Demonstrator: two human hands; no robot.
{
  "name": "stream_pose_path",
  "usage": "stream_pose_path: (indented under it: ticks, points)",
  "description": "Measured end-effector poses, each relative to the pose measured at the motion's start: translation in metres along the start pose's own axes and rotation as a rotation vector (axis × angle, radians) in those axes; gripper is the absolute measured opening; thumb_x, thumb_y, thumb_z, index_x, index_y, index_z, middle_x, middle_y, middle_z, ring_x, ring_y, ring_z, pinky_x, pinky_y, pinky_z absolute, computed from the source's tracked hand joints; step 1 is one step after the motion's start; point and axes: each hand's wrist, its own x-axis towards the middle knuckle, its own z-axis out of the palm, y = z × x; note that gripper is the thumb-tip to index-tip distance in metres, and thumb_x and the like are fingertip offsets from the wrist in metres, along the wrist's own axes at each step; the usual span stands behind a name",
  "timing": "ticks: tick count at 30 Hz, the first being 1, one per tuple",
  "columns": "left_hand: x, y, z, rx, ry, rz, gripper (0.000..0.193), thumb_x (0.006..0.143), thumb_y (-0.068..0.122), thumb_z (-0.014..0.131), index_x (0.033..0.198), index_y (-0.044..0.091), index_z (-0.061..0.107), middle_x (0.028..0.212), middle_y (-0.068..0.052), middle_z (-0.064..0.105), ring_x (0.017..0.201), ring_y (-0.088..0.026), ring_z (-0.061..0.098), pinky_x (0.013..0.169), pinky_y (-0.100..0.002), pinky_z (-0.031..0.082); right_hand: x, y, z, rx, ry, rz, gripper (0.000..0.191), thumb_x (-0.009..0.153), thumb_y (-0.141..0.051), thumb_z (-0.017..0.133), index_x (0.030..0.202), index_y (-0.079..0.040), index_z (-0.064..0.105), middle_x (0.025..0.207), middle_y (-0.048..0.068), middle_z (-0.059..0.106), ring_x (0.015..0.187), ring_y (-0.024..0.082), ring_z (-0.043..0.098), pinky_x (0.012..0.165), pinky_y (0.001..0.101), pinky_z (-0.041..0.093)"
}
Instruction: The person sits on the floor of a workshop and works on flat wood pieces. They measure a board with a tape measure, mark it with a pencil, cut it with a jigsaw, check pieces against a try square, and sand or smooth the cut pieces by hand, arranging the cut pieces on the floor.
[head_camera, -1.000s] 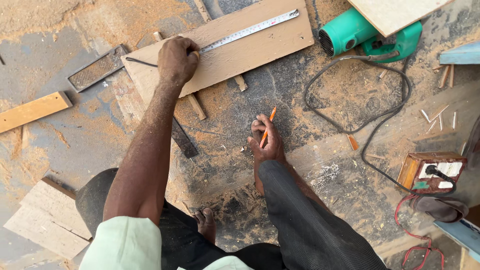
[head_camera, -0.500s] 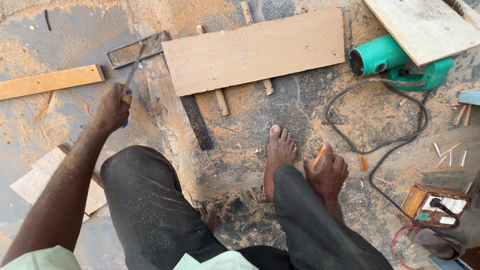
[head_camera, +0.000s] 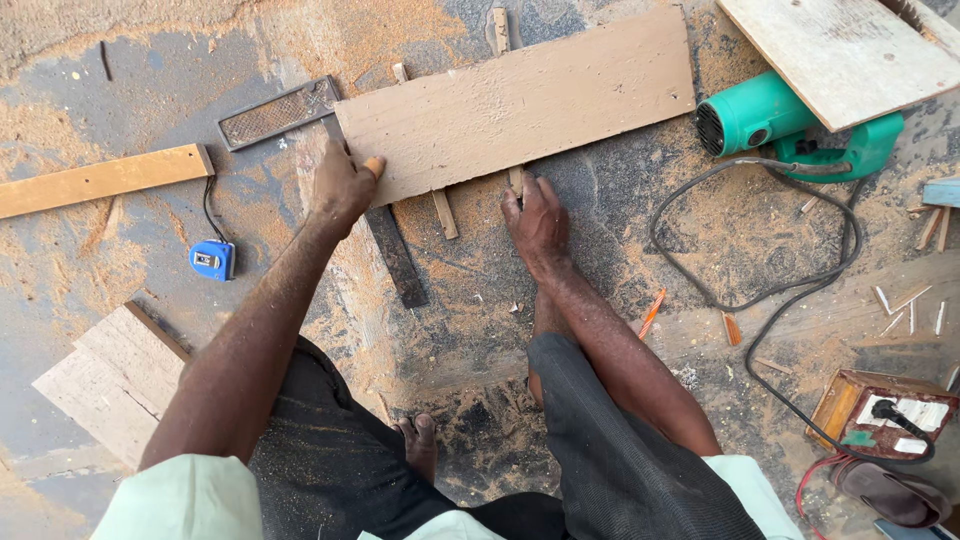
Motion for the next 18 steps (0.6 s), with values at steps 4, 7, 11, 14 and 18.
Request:
stream_pose_path:
  ticks: [4,7,11,14,18]
  points:
    - [-0.006,-0.002,0.007,-0.044,-0.005,0.039,0.057,0.098,0.030,0.075,0.134,-0.004,0.047,0.121,-0.024,0.066,0.108,-0.033,0.071,0.092,-0.046,0.060,0.000,0.001,0.000,-0.056,-0.031,-0.025,0.038,0.099,-0.020,0.072,0.128,0.003,0.062,0.098,0.013,0.063,0.080,0.024,0.069,0.063,0.0356,0.059]
    - [-0.004,0.004,0.003,-0.039,-0.042,0.057,0.057,0.097,0.029,0.075,0.137,-0.001,0.046,0.122,-0.024,0.067,0.107,-0.032,0.070,0.090,-0.045,0.059,0.000,0.001,0.000,-0.069,-0.006,-0.047,0.043,0.096,-0.021,0.074,0.128,0.005,0.063,0.098,0.015,0.064,0.081,0.026,0.070,0.064,0.0365,0.059]
    - [-0.002,0.008,-0.001,-0.058,-0.103,-0.008,0.058,0.095,0.027,0.074,0.137,0.000,0.045,0.121,-0.024,0.065,0.105,-0.031,0.070,0.086,-0.045,0.062,0.001,0.001,0.000,-0.039,-0.016,-0.019,0.040,0.098,-0.023,0.074,0.125,0.004,0.063,0.099,0.015,0.065,0.081,0.026,0.071,0.064,0.0369,0.061]
    - [-0.002,0.009,-0.006,-0.073,-0.127,0.022,0.056,0.096,0.027,0.073,0.134,-0.003,0.045,0.120,-0.024,0.066,0.105,-0.030,0.071,0.087,-0.044,0.062,0.000,0.001,-0.002,-0.027,-0.058,0.003,0.042,0.099,-0.022,0.072,0.129,0.006,0.062,0.100,0.016,0.066,0.081,0.027,0.071,0.064,0.0379,0.061]
    - [0.007,0.016,-0.027,0.043,-0.134,-0.057,0.057,0.097,0.037,0.079,0.130,-0.002,0.053,0.118,-0.021,0.067,0.106,-0.028,0.067,0.088,-0.041,0.059,-0.011,0.004,-0.008,0.043,-0.005,0.019,0.049,0.096,-0.030,0.076,0.127,0.006,0.064,0.101,0.018,0.069,0.083,0.026,0.072,0.067,0.0384,0.061]
